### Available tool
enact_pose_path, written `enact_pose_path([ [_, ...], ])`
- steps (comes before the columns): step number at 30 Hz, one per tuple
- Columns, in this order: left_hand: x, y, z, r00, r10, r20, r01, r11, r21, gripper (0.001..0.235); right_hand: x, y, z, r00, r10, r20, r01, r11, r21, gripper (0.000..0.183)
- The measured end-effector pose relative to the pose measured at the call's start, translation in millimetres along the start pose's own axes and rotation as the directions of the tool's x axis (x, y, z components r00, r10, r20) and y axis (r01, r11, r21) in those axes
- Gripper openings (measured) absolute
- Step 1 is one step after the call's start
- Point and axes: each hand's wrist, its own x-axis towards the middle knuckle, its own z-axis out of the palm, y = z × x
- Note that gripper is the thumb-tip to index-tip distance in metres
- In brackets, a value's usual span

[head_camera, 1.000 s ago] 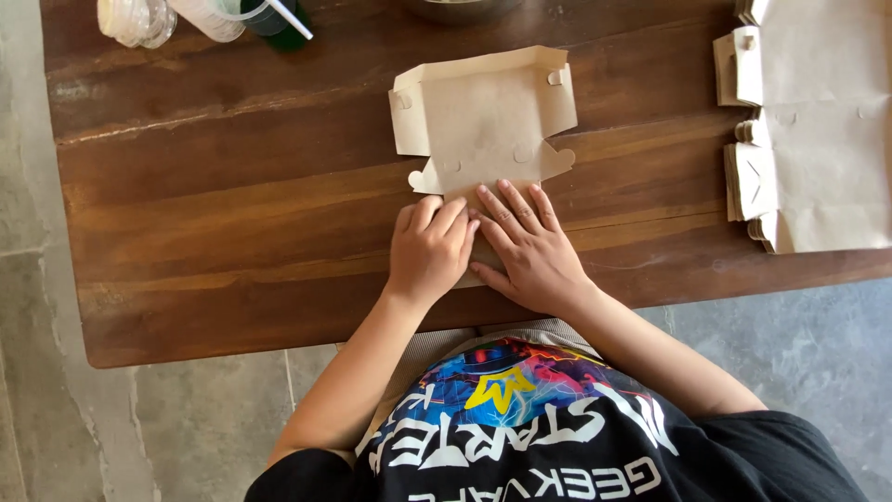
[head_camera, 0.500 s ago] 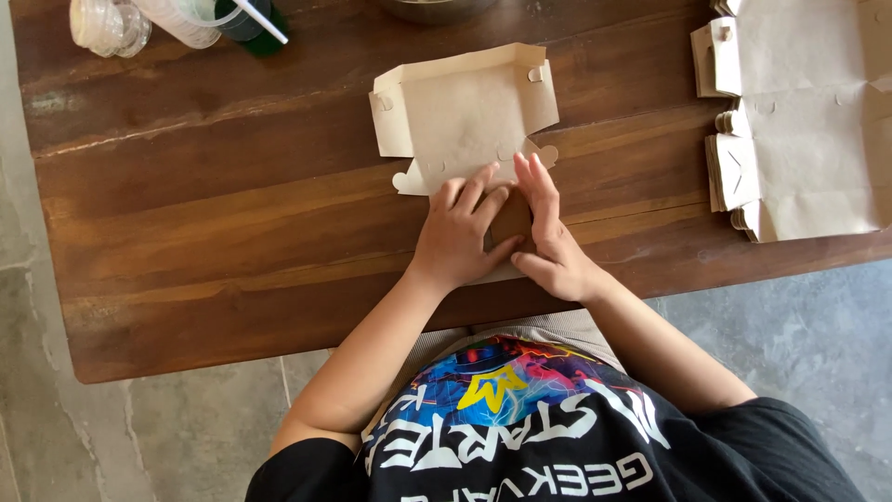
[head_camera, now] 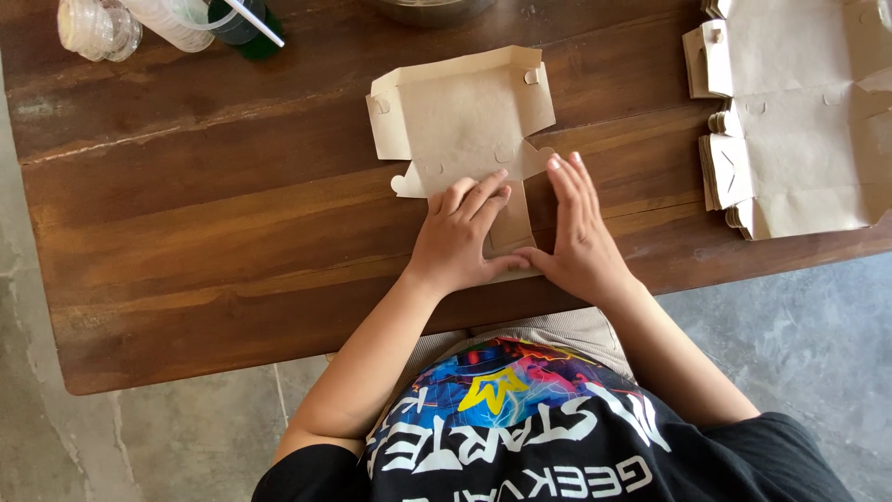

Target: The person assembles a flat-pack cardboard takeout box by folding and creasing its side flaps and tabs. They work on a wooden table with stacks of similar boxes and a bowl of plastic cutlery nearby, completing the folding of one box during the clip.

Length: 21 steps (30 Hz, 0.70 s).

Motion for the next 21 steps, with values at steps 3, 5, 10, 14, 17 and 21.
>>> enact_pose_path([
  [3, -0.3, -0.1, 4.4, 1.000, 0.000, -0.007, 0.001, 0.999, 0.038, 0.101, 3.1, 8.3, -0.1, 0.989, 0.121, -0.086, -0.126, 0.991, -0.048, 0.138],
  [5, -0.3, 0.4, 4.4, 1.000, -0.009, -0.006, 0.009, 0.999, 0.032, 0.101, 9.2, 14.2, 2.7, 0.985, 0.160, -0.069, -0.164, 0.985, -0.061, 0.140],
  [10, 0.5, 1.4, -3.4, 0.990, -0.063, 0.123, 0.059, 0.997, 0.040, 0.103, 14.9, 16.8, 14.1, 0.978, 0.210, -0.005, -0.210, 0.976, 0.064, 0.146],
  [14, 4.1, -0.3, -6.8, 0.983, -0.058, 0.175, 0.058, 0.998, 0.009, 0.095, 16.3, 15.0, 18.3, 0.975, 0.217, 0.044, -0.221, 0.966, 0.133, 0.132],
  [17, 8.9, 4.5, -17.0, 0.975, -0.062, 0.214, 0.060, 0.998, 0.017, 0.107, 18.9, 15.1, 20.4, 0.983, 0.143, 0.115, -0.148, 0.988, 0.040, 0.117],
  [21, 15.2, 8.5, -22.0, 0.942, -0.080, 0.325, 0.034, 0.989, 0.146, 0.125, 29.5, -0.9, 9.5, 0.981, 0.048, 0.186, -0.052, 0.999, 0.013, 0.094],
])
